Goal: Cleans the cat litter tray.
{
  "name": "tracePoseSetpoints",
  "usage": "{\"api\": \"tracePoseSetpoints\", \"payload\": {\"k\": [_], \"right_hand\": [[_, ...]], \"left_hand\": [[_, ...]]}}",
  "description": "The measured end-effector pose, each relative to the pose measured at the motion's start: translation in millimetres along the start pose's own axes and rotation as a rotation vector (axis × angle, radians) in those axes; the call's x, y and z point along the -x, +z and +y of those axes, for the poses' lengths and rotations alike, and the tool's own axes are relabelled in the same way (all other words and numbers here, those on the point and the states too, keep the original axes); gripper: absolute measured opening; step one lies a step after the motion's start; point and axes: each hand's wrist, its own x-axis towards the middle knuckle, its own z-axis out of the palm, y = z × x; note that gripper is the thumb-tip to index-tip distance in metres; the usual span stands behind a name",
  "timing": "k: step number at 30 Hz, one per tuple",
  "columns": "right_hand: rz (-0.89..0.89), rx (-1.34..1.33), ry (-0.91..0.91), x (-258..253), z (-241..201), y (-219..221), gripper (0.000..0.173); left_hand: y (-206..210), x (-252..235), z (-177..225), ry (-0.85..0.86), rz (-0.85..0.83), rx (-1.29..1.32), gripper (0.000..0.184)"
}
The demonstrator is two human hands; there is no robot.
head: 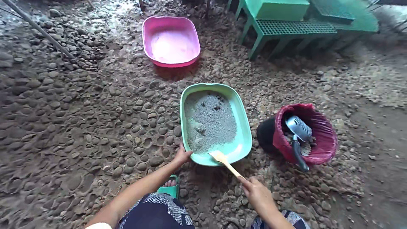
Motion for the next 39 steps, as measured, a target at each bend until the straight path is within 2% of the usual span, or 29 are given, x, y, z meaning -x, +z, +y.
{"api": "tracePoseSetpoints", "payload": {"k": [1, 2, 3, 7, 11, 14, 16, 18, 20, 23, 25, 26, 29, 31, 34, 37, 39], "right_hand": [[-0.121, -0.071, 0.022, -7.1, 7.2, 31.1, 0.034], [-0.332, -0.11, 0.102, -18.4, 4.4, 43.4, 0.038], [-0.43, -0.11, 0.142, -27.7, -3.0, 51.7, 0.044], [-0.495, -0.063, 0.156, -60.0, -39.6, 67.6, 0.056], [-0.327, -0.191, 0.243, -110.0, -62.7, 79.7, 0.052], [-0.268, -0.33, 0.329, -180.4, -61.3, 47.5, 0.046], [-0.232, -0.379, 0.319, -207.4, -42.2, 17.3, 0.04], [-0.228, -0.37, 0.276, -191.6, -15.5, -11.3, 0.035], [-0.291, -0.223, 0.249, -135.7, 2.0, -19.4, 0.036], [-0.41, -0.041, 0.253, -66.2, 7.1, 25.1, 0.042], [-0.419, -0.053, 0.245, -69.0, 0.9, 59.3, 0.048], [-0.394, -0.081, 0.237, -86.3, -5.7, 63.9, 0.047], [-0.359, -0.152, 0.236, -166.5, -29.6, 34.3, 0.047], [-0.336, -0.128, 0.215, -191.8, -33.7, 21.5, 0.045], [-0.444, -0.079, 0.128, -137.3, -23.8, 14.1, 0.046], [-0.477, 0.016, 0.009, -58.8, -2.3, 37.1, 0.047], [-0.517, 0.032, -0.036, -46.0, 0.7, 47.2, 0.049]], "left_hand": [[0.0, -2.8, -3.5, -0.001, 0.005, -0.013, 0.082], [-0.1, -4.0, -4.6, -0.003, 0.013, -0.03, 0.082], [0.0, -4.8, -4.2, -0.005, 0.019, -0.048, 0.082], [4.2, -4.0, 2.0, 0.0, 0.035, -0.126, 0.08], [13.7, 0.9, 0.4, 0.007, 0.033, -0.123, 0.083], [16.0, 9.4, 4.9, 0.031, 0.037, -0.106, 0.084], [12.1, 7.4, -0.4, 0.044, 0.035, -0.067, 0.083], [8.1, 2.9, -6.4, 0.06, 0.033, -0.028, 0.081], [6.3, 5.6, -5.4, 0.051, 0.028, -0.008, 0.08], [5.8, 5.2, -1.4, 0.047, 0.022, -0.022, 0.081], [5.3, 5.5, -2.4, 0.029, 0.017, -0.04, 0.084], [4.7, 6.0, -3.3, 0.019, 0.011, -0.042, 0.085], [5.4, 8.6, -1.4, 0.025, 0.002, -0.011, 0.084], [2.8, 12.1, 0.0, 0.041, 0.002, 0.049, 0.08], [-2.6, 14.4, 0.1, 0.055, -0.004, 0.174, 0.065], [-1.9, 13.2, 0.3, 0.061, -0.011, 0.173, 0.061], [0.7, 16.0, 0.7, 0.047, 0.012, 0.16, 0.061]]}}
